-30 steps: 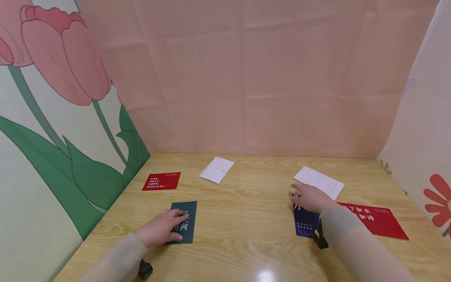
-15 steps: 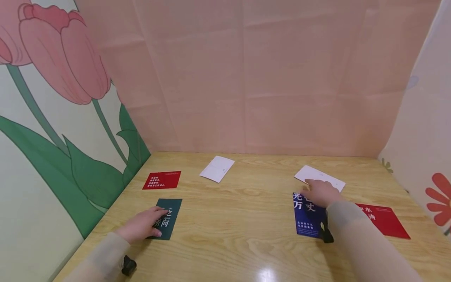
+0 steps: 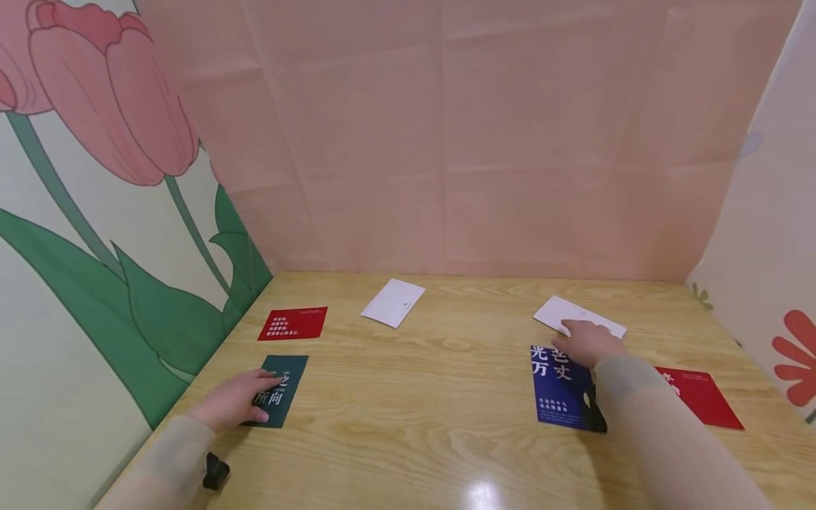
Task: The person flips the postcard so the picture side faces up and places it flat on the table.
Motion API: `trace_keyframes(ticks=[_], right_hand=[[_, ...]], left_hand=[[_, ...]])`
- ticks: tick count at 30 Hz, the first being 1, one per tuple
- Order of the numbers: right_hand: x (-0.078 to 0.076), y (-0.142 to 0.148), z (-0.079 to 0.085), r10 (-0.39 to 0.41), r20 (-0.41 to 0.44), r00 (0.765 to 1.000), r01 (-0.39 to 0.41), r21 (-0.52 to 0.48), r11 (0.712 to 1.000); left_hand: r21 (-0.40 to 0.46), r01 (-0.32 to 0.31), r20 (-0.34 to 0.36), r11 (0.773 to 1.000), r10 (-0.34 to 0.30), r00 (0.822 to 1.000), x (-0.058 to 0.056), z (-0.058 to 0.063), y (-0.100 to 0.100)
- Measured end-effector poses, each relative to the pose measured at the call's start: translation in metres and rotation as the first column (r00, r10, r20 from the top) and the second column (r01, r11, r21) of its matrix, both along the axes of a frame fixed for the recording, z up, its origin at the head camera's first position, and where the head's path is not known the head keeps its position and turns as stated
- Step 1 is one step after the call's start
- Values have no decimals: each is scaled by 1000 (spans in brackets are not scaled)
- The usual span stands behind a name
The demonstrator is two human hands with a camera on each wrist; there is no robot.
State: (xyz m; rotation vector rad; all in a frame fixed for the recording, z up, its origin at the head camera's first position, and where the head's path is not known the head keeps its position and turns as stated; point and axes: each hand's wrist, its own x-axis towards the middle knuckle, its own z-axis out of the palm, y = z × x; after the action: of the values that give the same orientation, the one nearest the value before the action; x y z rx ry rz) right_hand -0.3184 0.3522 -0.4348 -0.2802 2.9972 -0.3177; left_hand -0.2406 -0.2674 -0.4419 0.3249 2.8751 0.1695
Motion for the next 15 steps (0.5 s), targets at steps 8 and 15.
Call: trace_keyframes(ticks=[8, 15], right_hand=[[-8, 0, 2, -52, 139, 989, 48, 27, 998], [-9, 5, 0, -162, 220, 962, 156, 45, 987]], left_hand=[[-52, -31, 2, 998, 31, 1000, -4, 3, -19], [-62, -49, 27, 997, 51, 998, -6, 2, -22]])
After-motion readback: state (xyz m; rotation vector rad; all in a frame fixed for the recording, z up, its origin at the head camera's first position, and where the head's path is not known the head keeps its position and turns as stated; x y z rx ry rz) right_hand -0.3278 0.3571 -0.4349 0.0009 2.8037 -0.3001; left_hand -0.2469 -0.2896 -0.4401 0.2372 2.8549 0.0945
